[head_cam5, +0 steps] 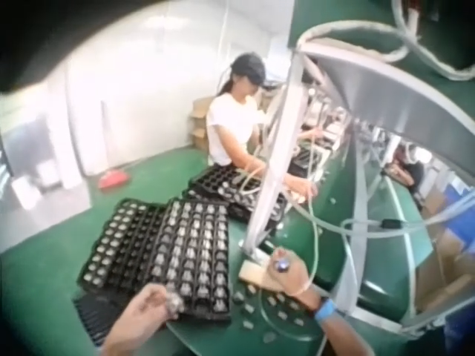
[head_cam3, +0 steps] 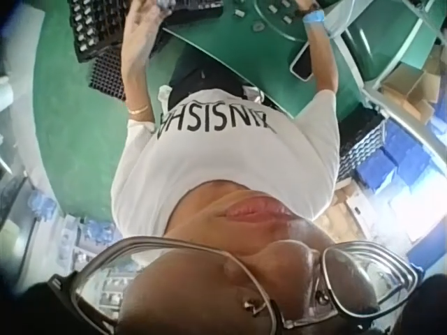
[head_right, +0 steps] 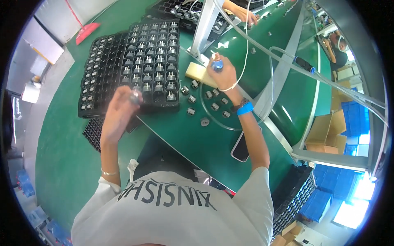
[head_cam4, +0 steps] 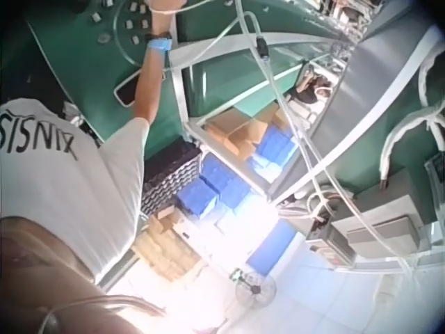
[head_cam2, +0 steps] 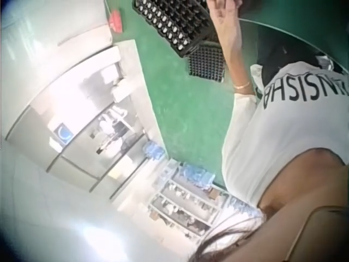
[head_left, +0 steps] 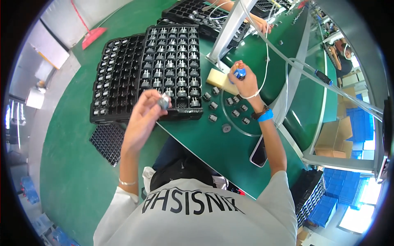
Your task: The person assembles small electronic components and plastic parts by hand, then places the assembled smartphone into a component tray.
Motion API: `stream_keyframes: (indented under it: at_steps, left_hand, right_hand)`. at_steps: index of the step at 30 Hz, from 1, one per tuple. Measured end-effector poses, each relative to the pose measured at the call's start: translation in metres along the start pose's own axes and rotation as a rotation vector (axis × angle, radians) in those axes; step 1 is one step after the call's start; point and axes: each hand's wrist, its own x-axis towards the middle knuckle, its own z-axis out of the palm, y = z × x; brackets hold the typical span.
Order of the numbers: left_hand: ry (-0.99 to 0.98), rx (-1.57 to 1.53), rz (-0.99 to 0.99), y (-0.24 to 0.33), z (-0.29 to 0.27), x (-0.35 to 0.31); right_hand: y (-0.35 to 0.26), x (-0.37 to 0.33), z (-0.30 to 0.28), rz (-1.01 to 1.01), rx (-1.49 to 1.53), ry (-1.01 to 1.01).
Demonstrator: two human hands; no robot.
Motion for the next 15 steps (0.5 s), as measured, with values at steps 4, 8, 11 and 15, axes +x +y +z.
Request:
stream_keyframes:
  at_steps: [4,8,11,15]
  left_hand:
    - [-0.127,-0.204,0.069,-0.017,0.008,-0.014]
    - [-0.066,-0.088,0.027,-0.009,0.019,-0.009]
    - [-0.077,-0.127,0.006,-0.009,0.016,-0.002]
    - [-0.144,-0.166,0.041,-0.011,0.025,0.013]
  right_hand:
    - [0.049,0.034,-0.033,0.263,0.056,0.117]
    - [0.099,0.042,-0.059,0.262,-0.333,0.147]
    - [0.114,0.04,-0.058,0.313,-0.499,0.19]
    - [0.103,0.048,-0.06,0.333,-0.539,0.178]
